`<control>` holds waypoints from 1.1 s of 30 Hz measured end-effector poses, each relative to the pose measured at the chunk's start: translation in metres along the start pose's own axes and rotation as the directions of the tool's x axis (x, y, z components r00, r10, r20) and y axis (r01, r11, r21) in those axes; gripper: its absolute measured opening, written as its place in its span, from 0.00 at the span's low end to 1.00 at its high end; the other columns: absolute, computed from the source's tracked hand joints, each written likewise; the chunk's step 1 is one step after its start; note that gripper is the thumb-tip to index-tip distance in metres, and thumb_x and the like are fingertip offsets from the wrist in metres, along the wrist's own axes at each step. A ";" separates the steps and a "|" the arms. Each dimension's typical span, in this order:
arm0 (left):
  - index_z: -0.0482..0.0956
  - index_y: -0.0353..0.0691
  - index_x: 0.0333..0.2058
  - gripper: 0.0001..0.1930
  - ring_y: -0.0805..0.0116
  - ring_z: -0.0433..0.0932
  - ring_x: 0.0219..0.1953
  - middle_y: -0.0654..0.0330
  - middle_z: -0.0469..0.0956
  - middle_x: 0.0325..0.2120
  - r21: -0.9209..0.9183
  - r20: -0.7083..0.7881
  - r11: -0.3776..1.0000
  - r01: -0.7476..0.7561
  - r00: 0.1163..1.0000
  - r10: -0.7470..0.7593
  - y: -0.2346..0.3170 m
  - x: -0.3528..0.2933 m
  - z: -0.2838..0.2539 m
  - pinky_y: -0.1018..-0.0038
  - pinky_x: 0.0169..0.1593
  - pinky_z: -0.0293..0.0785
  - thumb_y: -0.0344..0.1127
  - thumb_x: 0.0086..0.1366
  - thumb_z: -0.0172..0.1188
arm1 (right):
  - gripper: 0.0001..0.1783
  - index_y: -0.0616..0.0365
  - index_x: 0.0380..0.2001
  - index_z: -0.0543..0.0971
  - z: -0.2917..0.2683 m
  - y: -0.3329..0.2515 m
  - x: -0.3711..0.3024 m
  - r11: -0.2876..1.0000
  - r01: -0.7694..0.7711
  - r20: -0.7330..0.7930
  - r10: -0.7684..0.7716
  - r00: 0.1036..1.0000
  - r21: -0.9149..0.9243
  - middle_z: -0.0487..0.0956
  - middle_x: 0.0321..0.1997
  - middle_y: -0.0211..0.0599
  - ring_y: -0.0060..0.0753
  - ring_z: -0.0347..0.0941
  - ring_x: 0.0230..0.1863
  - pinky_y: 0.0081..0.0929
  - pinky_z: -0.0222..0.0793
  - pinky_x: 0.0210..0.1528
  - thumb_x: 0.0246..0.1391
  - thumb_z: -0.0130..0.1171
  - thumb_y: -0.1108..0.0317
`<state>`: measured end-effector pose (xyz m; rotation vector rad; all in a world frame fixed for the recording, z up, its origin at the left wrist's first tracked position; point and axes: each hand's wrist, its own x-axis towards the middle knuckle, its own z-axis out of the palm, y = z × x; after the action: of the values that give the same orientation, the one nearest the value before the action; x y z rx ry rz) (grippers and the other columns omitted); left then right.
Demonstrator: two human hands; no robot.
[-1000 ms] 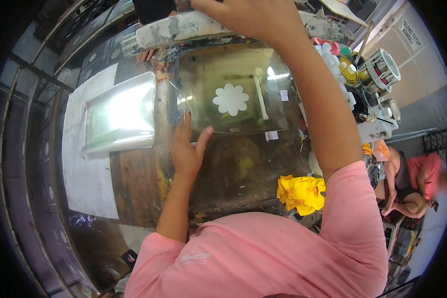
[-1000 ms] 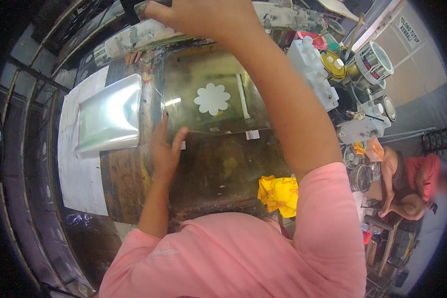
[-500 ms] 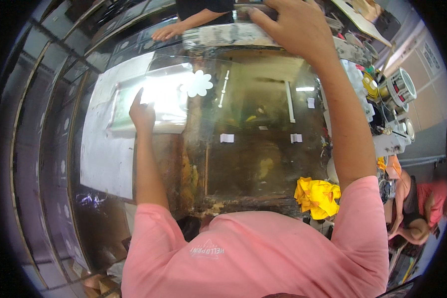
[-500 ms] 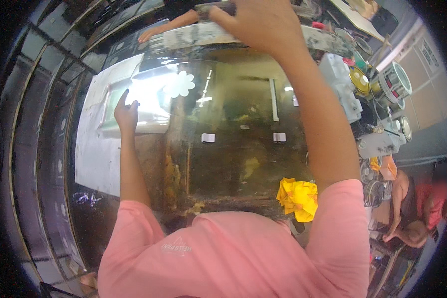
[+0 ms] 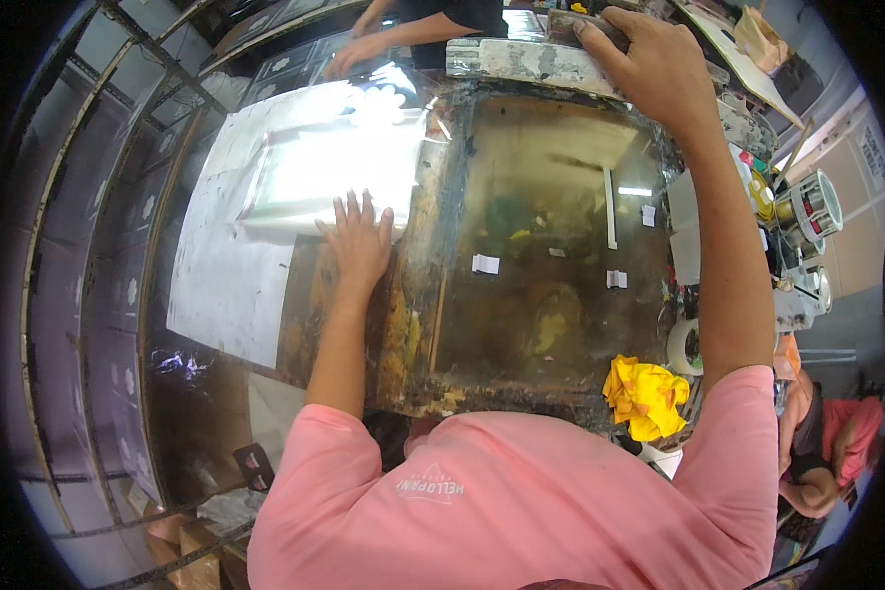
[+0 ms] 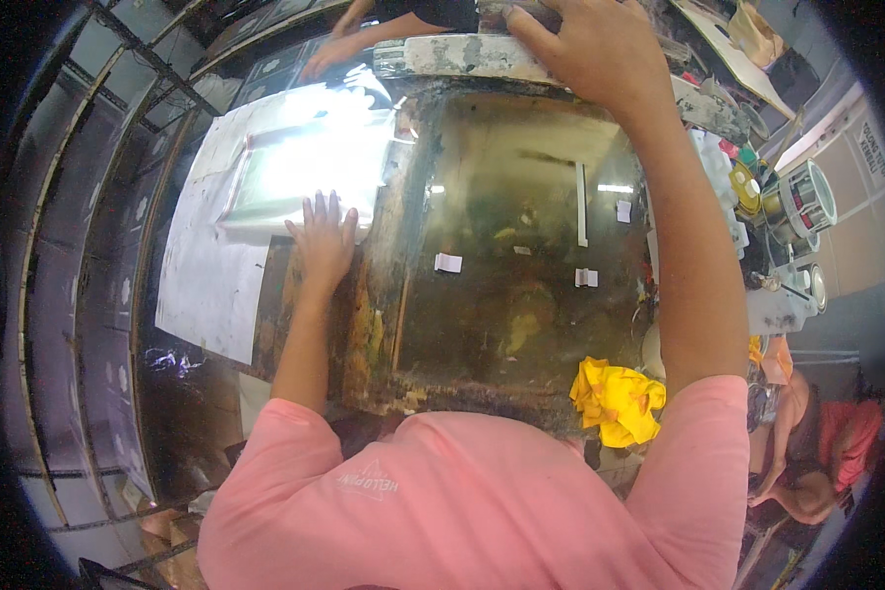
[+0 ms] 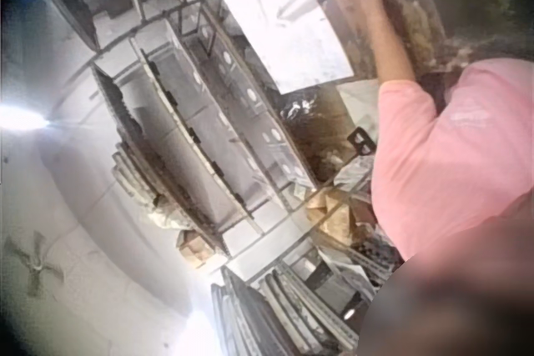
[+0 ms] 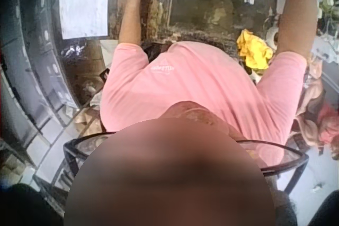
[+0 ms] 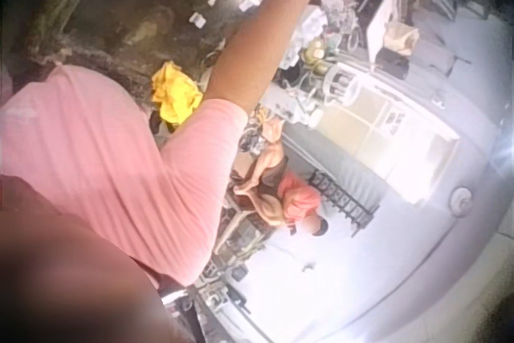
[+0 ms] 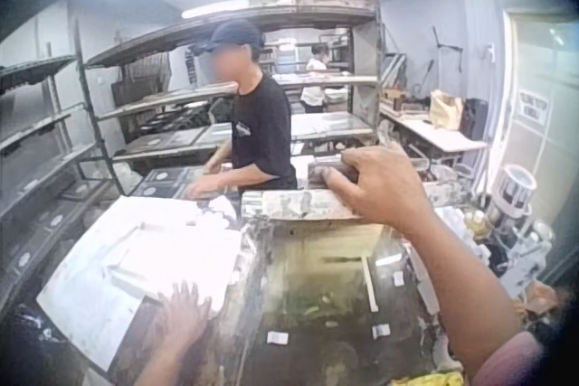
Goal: The person repeatedly uses a squeegee to pull white ink across a screen-printing frame with a flower stencil, then lifts the frame to reveal the printed fabric below. The process is repeated multiple times on the same area.
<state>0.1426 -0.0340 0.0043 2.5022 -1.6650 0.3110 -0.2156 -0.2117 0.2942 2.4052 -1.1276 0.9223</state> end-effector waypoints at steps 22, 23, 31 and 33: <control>0.69 0.45 0.73 0.49 0.37 0.54 0.78 0.42 0.60 0.75 -0.316 0.121 0.811 -0.492 0.827 0.549 0.210 -0.040 -0.032 0.33 0.77 0.34 0.79 0.67 0.48 | 0.33 0.65 0.28 0.86 -0.007 -0.002 0.000 0.996 0.003 -0.010 -0.003 1.000 0.091 0.86 0.31 0.57 0.56 0.84 0.40 0.52 0.72 0.49 0.61 0.54 0.41; 0.67 0.45 0.74 0.54 0.37 0.51 0.79 0.41 0.56 0.76 -0.336 0.086 0.767 -0.546 0.794 0.602 0.223 -0.045 -0.028 0.33 0.78 0.33 0.82 0.63 0.50 | 0.33 0.65 0.28 0.87 -0.006 -0.002 0.000 0.995 0.007 -0.021 -0.005 1.000 0.097 0.86 0.31 0.57 0.56 0.84 0.40 0.51 0.72 0.49 0.61 0.54 0.41; 0.65 0.46 0.75 0.64 0.36 0.46 0.80 0.41 0.54 0.78 -0.416 0.002 0.601 -0.683 0.660 0.751 0.272 -0.048 -0.022 0.31 0.77 0.27 0.90 0.50 0.54 | 0.35 0.66 0.26 0.87 -0.007 0.002 0.009 0.991 0.008 -0.014 -0.006 1.000 0.130 0.85 0.28 0.59 0.59 0.84 0.36 0.50 0.77 0.46 0.62 0.53 0.40; 0.65 0.47 0.75 0.64 0.38 0.48 0.80 0.42 0.54 0.77 -0.385 0.002 0.615 -0.688 0.666 0.746 0.275 -0.054 -0.024 0.31 0.77 0.26 0.90 0.50 0.55 | 0.36 0.66 0.27 0.87 -0.008 0.006 0.012 0.995 -0.001 0.036 -0.002 0.999 0.096 0.85 0.29 0.60 0.59 0.85 0.36 0.51 0.77 0.46 0.63 0.52 0.40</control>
<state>-0.1329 -0.0873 0.0115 1.5151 -2.4798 -0.1455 -0.2180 -0.2177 0.3081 2.5081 -1.1194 0.9577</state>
